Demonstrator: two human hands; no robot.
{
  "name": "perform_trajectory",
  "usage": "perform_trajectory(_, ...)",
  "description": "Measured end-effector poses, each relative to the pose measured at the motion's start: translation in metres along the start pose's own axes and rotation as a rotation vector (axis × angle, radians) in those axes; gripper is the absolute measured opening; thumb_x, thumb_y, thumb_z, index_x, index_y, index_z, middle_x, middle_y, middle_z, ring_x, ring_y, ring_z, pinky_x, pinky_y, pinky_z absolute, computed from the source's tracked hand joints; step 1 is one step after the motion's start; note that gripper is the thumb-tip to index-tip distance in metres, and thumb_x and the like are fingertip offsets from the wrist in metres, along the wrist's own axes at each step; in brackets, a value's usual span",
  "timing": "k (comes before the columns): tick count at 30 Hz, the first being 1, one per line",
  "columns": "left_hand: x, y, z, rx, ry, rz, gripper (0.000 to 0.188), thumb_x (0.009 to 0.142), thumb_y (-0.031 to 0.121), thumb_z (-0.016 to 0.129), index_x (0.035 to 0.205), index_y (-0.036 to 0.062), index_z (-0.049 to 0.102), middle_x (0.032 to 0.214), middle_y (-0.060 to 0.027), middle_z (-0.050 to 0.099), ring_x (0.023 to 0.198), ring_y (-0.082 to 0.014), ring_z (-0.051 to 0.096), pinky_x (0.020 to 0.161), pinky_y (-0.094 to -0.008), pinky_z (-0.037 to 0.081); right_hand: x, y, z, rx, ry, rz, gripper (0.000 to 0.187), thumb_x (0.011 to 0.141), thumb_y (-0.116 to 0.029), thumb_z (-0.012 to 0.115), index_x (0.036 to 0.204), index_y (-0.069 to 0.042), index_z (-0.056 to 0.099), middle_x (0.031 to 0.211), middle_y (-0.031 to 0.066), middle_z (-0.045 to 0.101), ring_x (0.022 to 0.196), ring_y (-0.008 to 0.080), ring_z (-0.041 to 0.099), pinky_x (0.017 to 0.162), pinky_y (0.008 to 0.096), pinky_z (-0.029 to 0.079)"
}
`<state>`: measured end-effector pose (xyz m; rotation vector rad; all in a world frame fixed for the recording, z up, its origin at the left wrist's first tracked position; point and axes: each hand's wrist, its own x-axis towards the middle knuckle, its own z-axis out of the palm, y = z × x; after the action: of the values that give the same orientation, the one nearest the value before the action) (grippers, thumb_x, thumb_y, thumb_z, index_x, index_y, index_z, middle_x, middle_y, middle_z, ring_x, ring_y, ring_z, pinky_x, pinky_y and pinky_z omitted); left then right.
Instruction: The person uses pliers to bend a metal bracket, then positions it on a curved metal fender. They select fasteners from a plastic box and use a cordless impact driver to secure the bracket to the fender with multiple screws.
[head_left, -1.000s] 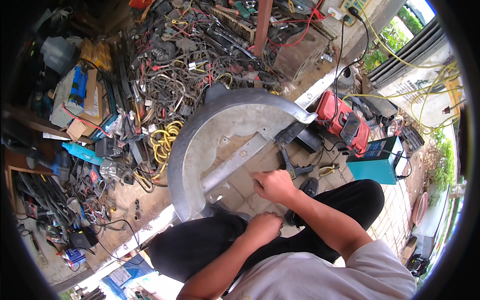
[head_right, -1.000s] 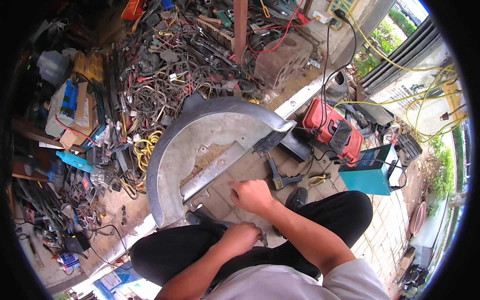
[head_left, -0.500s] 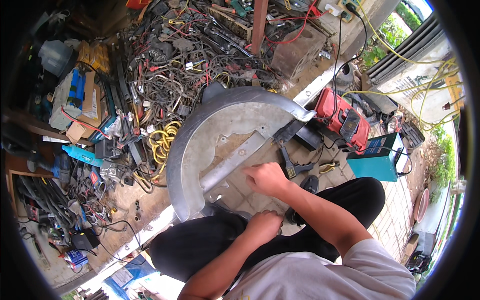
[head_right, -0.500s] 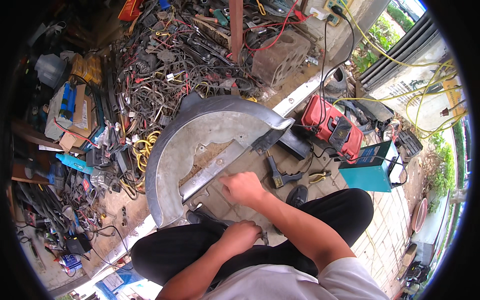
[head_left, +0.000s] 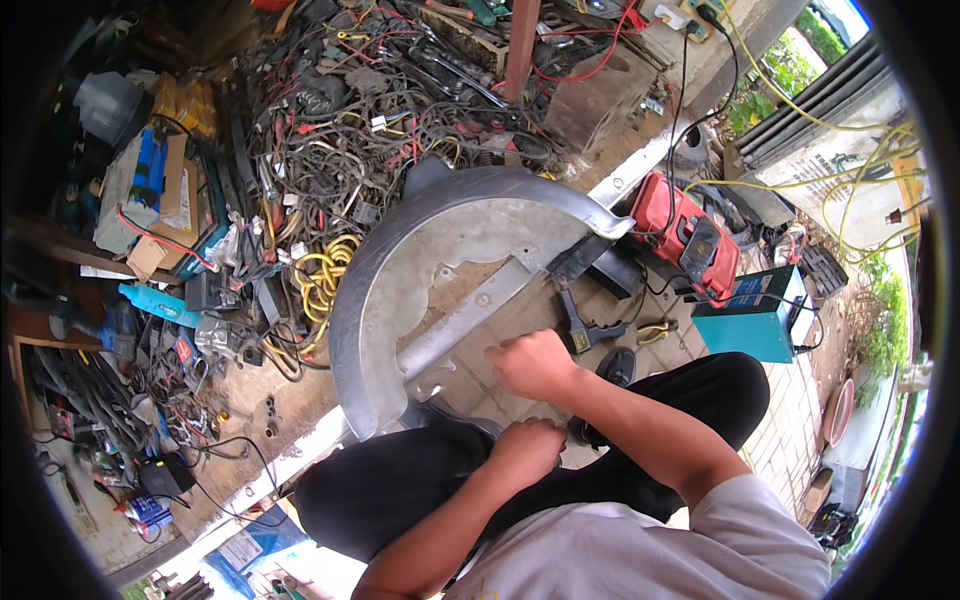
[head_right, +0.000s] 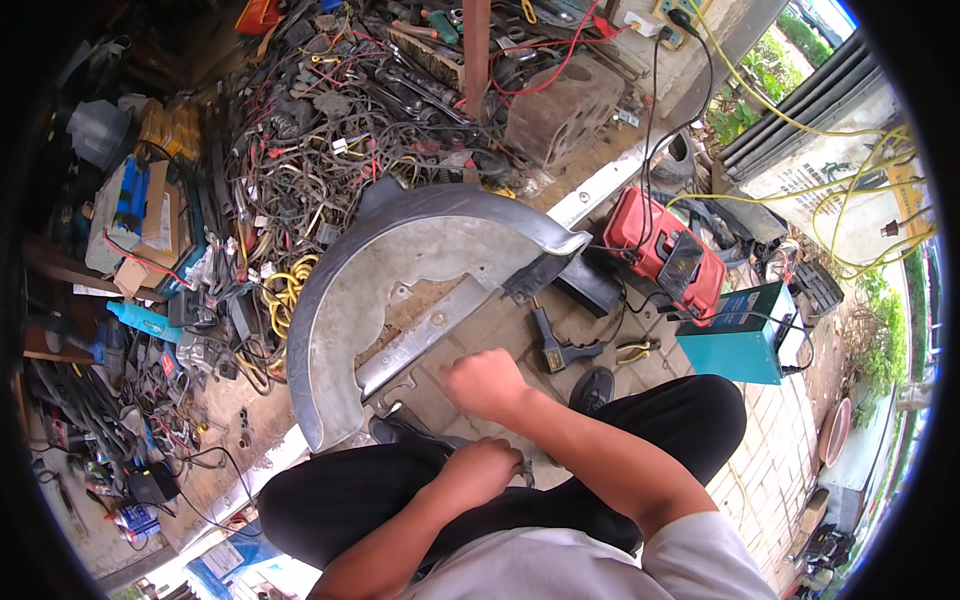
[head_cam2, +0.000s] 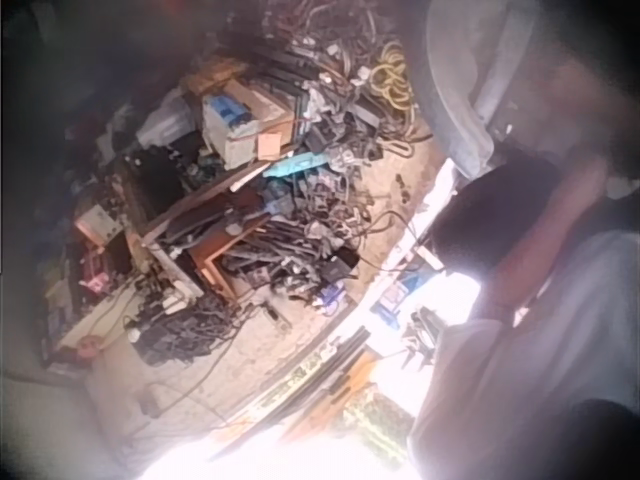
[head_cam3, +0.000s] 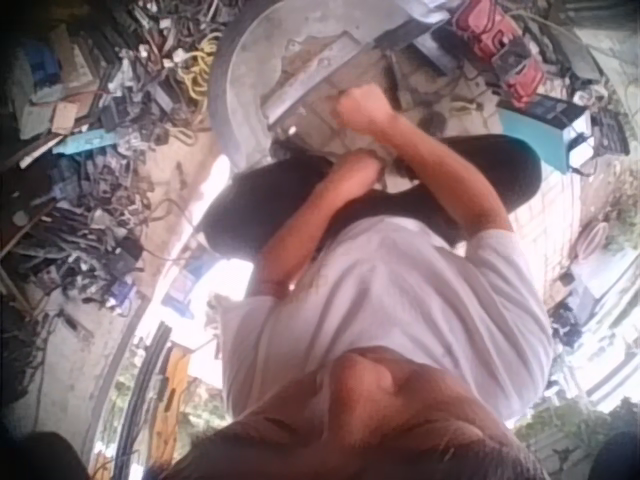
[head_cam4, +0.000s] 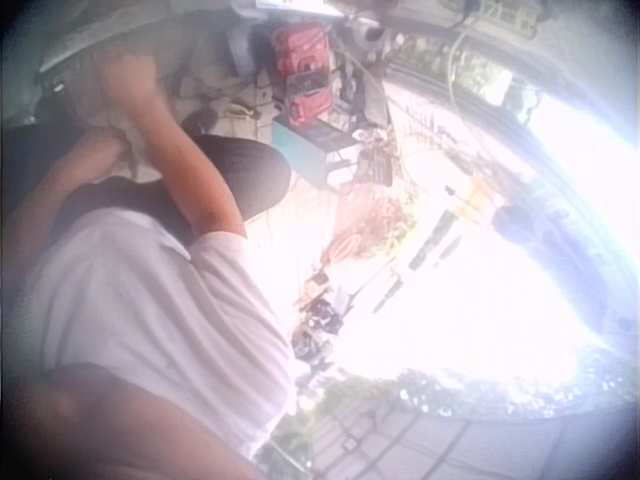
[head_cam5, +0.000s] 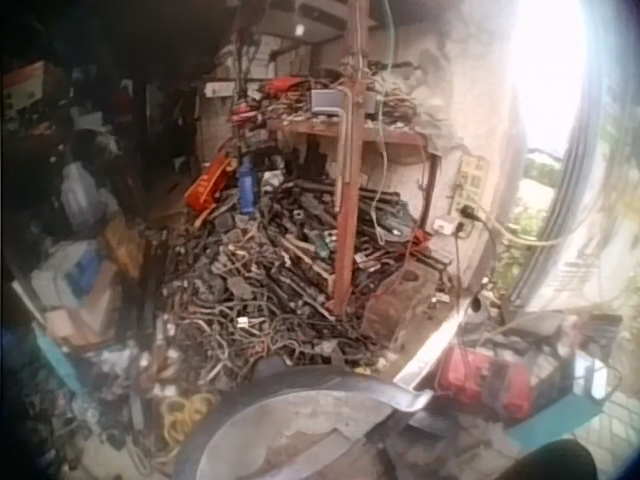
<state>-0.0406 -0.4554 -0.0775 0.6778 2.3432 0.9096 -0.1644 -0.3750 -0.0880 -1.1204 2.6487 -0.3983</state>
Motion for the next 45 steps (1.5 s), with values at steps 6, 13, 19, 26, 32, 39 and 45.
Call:
perform_trajectory(6, 0.000, 0.005, -0.004, -0.030, -0.042, -0.039, 0.013, 0.087, 0.012, 0.059, 0.087, 0.0054, 0.070, 0.090, -0.0156, 0.068, 0.089, -0.0349, 0.067, 0.077, -0.0462, 0.054, 0.001, -0.012, 0.003, -0.046, -0.072, 0.066, 0.071, 0.083, -0.015, 0.057, 0.152, -0.012, 0.040, 0.076, 0.0091, 0.069, 0.063, 0.0297, 0.069, 0.055, 0.0421, 0.055)
perform_trajectory(13, 0.000, 0.005, -0.005, -0.010, -0.009, -0.004, 0.013, 0.087, 0.012, 0.059, 0.086, 0.0046, 0.070, 0.089, -0.0164, 0.068, 0.089, -0.0356, 0.067, 0.077, -0.0467, 0.054, 0.007, -0.015, -0.015, -0.021, -0.008, 0.136, 0.066, 0.084, -0.014, 0.056, 0.148, -0.007, 0.043, 0.080, 0.0107, 0.071, 0.065, 0.0283, 0.070, 0.056, 0.0413, 0.055)
perform_trajectory(19, 0.001, 0.006, -0.004, 0.006, -0.062, -0.028, 0.011, 0.084, 0.012, 0.061, 0.089, 0.0066, 0.070, 0.091, -0.0140, 0.068, 0.091, -0.0334, 0.067, 0.078, -0.0458, 0.054, -0.002, -0.010, -0.012, 0.020, -0.013, 0.175, 0.065, 0.084, -0.015, 0.057, 0.147, -0.008, 0.045, 0.077, 0.0104, 0.070, 0.065, 0.0290, 0.070, 0.056, 0.0408, 0.054)
perform_trajectory(26, 0.001, 0.004, -0.003, -0.050, -0.015, -0.002, 0.011, 0.084, 0.014, 0.063, 0.089, 0.0067, 0.070, 0.092, -0.0124, 0.068, 0.091, -0.0329, 0.066, 0.078, -0.0454, 0.054, -0.016, 0.012, 0.001, 0.004, -0.003, 0.173, 0.070, 0.080, -0.016, 0.060, 0.148, -0.011, 0.044, 0.079, 0.0108, 0.068, 0.056, 0.0303, 0.065, 0.049, 0.0437, 0.051)
perform_trajectory(32, 0.004, 0.003, 0.000, -0.018, -0.025, 0.023, 0.012, 0.085, 0.014, 0.062, 0.088, 0.0061, 0.070, 0.092, -0.0131, 0.068, 0.091, -0.0332, 0.066, 0.079, -0.0457, 0.054, -0.019, 0.022, 0.010, 0.050, 0.091, 0.187, 0.071, 0.080, -0.015, 0.059, 0.149, -0.014, 0.042, 0.074, 0.0093, 0.068, 0.055, 0.0302, 0.064, 0.049, 0.0448, 0.051)
perform_trajectory(39, 0.005, 0.001, 0.004, -0.029, -0.022, 0.007, 0.012, 0.085, 0.015, 0.061, 0.087, 0.0068, 0.070, 0.092, -0.0140, 0.068, 0.093, -0.0337, 0.065, 0.080, -0.0456, 0.053, -0.021, 0.018, 0.030, 0.137, 0.312, 0.201, 0.077, 0.080, -0.016, 0.061, 0.153, -0.015, 0.037, 0.076, 0.0103, 0.068, 0.058, 0.0306, 0.066, 0.051, 0.0444, 0.052)
perform_trajectory(45, 0.004, 0.001, 0.004, -0.019, 0.003, 0.019, 0.011, 0.085, 0.015, 0.062, 0.087, 0.0067, 0.070, 0.090, -0.0140, 0.068, 0.092, -0.0338, 0.065, 0.080, -0.0453, 0.053, -0.018, 0.012, 0.042, 0.177, 0.284, 0.197, 0.071, 0.082, -0.016, 0.061, 0.150, -0.016, 0.042, 0.077, 0.0098, 0.068, 0.059, 0.0320, 0.065, 0.050, 0.0437, 0.052)
